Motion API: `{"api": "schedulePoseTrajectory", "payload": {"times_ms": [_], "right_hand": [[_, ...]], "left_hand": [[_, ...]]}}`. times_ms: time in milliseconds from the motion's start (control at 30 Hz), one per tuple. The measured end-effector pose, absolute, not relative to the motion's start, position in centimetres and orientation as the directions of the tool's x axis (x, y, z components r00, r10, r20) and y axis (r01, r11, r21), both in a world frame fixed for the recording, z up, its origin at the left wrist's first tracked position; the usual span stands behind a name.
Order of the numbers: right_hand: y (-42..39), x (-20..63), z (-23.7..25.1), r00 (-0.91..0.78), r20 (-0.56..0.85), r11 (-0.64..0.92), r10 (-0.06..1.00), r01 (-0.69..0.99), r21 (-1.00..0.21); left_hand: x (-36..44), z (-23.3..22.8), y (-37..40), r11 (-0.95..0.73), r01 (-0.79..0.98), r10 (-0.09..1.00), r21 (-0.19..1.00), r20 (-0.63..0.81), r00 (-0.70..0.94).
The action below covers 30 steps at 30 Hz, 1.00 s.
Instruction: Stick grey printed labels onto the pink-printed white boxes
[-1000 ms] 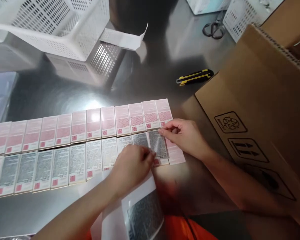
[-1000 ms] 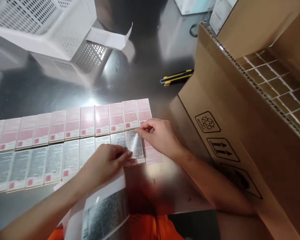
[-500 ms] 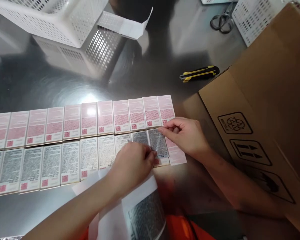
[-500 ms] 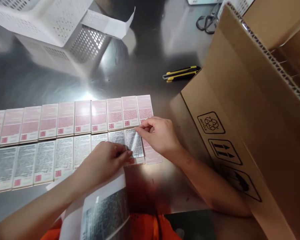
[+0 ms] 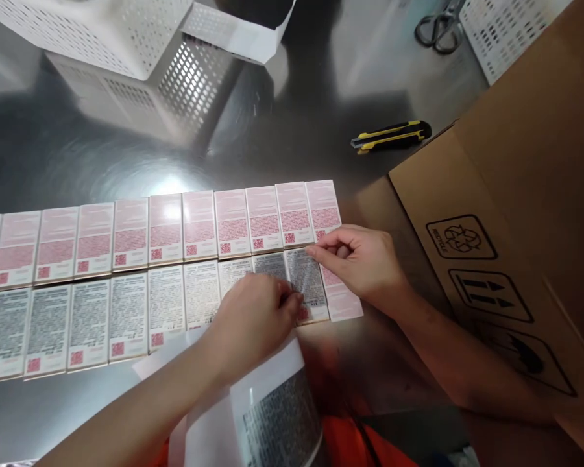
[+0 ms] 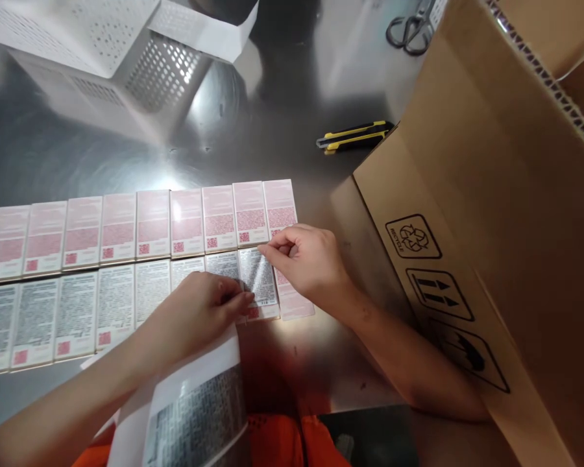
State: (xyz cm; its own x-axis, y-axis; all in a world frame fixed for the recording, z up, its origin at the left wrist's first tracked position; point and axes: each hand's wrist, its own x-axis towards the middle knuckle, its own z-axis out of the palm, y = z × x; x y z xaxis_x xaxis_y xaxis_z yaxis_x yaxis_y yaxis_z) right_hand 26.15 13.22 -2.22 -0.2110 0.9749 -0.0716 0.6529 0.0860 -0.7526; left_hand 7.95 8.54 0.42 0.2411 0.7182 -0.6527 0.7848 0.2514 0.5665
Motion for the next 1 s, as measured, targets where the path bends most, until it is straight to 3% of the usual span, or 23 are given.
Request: {"api": "schedulePoseTrajectory", "payload": {"times_ms": [467,1000], "right_hand": [[13.22,26.17,-2.31,-0.217,-0.048,0.109,0.975,0.656,-0.747],[13.03,25.87,-2.09,-0.198,-0.052,0.096,0.979,0.665,-0.74]], "left_hand": [[7.95,0.27,8.68,0.283,0.758,0.703,0.588,-0.665,0.254],[8.04,0.2,8.85,0.245,0.813,0.701,0.528,-0.676,0.227]]}}
